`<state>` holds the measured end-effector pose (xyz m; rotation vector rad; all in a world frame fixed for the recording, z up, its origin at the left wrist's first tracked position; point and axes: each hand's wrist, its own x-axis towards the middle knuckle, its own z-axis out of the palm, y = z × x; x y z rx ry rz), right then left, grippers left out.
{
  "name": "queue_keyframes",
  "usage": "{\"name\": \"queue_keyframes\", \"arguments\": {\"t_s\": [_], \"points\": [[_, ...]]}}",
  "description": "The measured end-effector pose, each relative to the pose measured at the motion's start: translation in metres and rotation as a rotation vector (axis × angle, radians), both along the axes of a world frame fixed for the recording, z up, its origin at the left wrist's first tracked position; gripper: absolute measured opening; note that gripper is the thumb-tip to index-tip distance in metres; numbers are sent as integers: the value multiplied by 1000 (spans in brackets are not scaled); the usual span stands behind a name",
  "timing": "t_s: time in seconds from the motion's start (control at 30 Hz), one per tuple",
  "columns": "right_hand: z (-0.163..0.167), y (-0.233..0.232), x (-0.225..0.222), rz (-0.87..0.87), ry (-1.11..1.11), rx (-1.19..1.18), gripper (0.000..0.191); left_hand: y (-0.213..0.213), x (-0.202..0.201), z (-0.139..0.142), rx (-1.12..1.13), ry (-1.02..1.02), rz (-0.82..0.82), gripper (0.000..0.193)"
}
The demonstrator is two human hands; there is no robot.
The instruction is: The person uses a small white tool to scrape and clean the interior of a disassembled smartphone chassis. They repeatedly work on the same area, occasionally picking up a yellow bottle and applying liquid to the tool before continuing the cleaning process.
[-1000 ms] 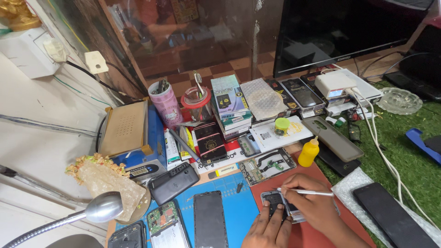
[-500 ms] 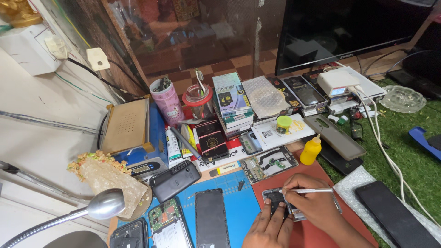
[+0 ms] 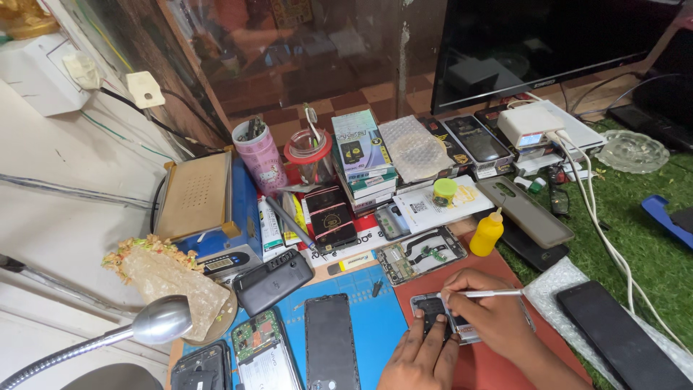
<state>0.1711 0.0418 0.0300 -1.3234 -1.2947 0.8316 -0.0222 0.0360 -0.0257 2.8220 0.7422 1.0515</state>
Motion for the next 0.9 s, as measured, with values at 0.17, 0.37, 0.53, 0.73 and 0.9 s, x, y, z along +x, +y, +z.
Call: {"name": "queue_keyframes", "arguments": {"t_s": [0.17,0.37,0.53,0.73,0.9], "points": [[-7,1,4,-41,19,-50,2,0,0,1,3,-12,11,19],[-2,0,2,-35,-25,-63,3,-1,0,3,-10,-8,5,19],[1,-1,0,-12,-23,-20,5,-1,0,7,35,-27,2,20],[7,-2,-3,-14,-4,-30,5,-2,-2,10,36,-39,6,21],[13,-2,-3,3,-44,-42,9,-1,-1,12,40,-37,12,20]]}}
